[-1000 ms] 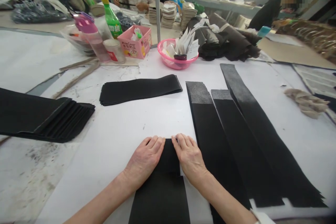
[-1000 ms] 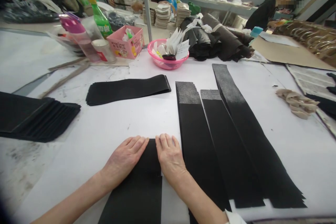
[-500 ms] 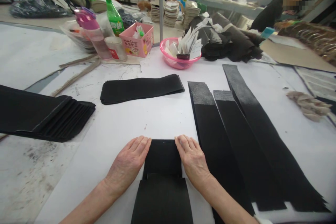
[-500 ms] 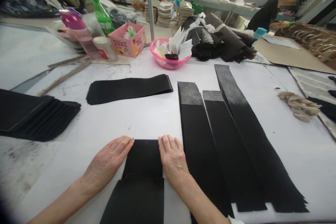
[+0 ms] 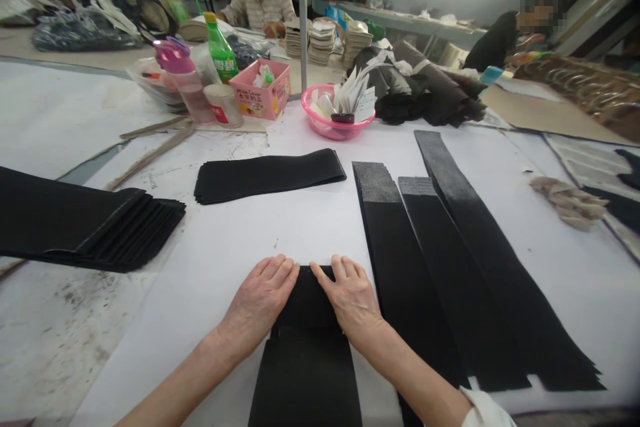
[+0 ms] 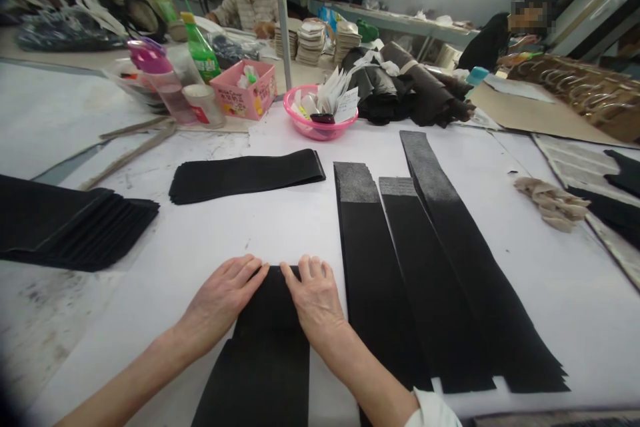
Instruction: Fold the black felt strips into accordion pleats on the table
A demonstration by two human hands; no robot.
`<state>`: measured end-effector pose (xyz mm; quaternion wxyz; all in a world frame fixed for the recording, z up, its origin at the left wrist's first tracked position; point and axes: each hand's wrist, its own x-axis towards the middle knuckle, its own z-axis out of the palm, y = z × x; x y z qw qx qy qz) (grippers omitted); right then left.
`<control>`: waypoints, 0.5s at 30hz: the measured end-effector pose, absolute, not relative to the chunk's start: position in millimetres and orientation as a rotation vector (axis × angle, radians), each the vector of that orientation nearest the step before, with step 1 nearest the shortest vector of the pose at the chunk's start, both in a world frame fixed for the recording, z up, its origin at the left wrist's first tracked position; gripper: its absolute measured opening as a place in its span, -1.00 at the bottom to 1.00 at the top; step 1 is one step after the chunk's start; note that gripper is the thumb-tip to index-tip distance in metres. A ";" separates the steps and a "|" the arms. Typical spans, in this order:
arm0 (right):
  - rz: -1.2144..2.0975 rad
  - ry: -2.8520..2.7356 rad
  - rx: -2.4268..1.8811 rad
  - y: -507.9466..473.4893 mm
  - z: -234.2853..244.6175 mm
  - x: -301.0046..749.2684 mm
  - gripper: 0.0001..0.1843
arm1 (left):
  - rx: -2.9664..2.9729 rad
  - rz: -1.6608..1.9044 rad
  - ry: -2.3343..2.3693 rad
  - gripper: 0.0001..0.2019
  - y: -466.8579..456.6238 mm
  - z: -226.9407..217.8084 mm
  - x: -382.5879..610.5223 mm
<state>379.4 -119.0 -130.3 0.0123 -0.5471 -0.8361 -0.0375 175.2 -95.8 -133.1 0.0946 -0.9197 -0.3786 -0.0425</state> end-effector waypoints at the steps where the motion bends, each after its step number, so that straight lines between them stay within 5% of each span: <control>1: -0.118 -2.608 -1.708 -119.5 -130.8 379.3 -0.49 | -2.740 -0.129 -1.109 -0.64 -95.7 -133.2 180.8; 15: -0.039 -2.561 -1.671 -121.2 -140.5 396.7 -0.55 | -2.722 -0.053 -1.121 -0.60 -96.7 -136.5 171.2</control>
